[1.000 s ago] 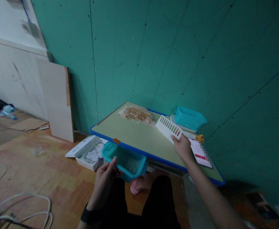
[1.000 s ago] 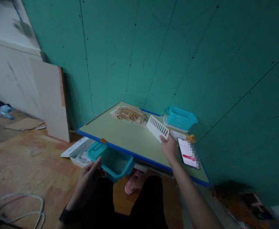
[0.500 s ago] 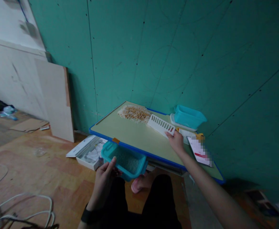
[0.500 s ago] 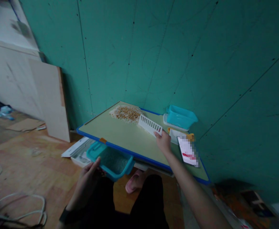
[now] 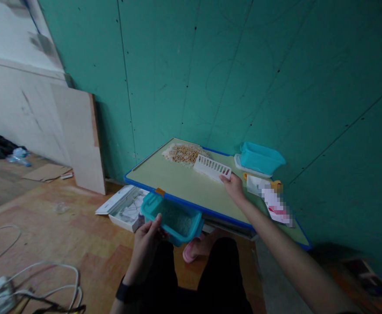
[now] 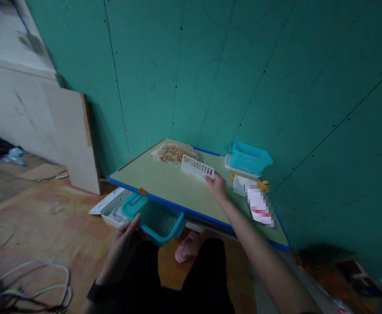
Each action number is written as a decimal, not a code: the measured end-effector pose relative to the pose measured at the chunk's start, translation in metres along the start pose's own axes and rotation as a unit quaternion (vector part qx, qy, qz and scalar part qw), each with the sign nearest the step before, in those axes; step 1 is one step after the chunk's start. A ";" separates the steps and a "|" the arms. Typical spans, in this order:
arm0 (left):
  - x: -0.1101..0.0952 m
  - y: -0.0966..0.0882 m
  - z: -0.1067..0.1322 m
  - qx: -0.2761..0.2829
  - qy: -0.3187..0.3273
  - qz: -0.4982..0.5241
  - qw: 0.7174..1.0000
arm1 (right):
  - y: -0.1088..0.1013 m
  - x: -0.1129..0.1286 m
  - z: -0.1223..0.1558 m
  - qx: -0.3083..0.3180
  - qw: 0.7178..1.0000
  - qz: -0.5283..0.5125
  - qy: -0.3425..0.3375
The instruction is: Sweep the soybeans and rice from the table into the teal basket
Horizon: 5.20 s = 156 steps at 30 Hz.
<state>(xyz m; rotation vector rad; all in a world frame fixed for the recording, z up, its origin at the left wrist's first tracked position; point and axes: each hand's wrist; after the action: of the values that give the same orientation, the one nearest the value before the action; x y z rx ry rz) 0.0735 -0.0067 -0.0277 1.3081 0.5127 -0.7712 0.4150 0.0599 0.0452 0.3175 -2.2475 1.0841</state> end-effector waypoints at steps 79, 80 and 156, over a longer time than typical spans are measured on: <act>0.001 0.032 0.034 -0.046 -0.018 0.022 0.999 | -0.080 0.018 0.088 0.079 0.943 -0.255 0.199; 0.001 0.032 0.034 -0.046 -0.016 0.025 0.998 | -0.079 0.020 0.087 0.089 0.944 -0.250 0.198; -0.030 -0.001 0.006 -0.010 -0.030 0.004 0.999 | -0.026 0.090 0.055 0.178 0.896 -0.283 0.294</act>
<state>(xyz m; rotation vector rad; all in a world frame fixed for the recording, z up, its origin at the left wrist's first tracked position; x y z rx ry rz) 0.0524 -0.0059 -0.0053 1.2645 0.4650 -0.7939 0.3329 0.0049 0.0917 0.6491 -1.2963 1.0722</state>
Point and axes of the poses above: each hand's wrist, its own z-axis away from the middle knuckle, its own y-axis out of the palm, x = y × z, and after that the axes turned 8 degrees about z, right-handed
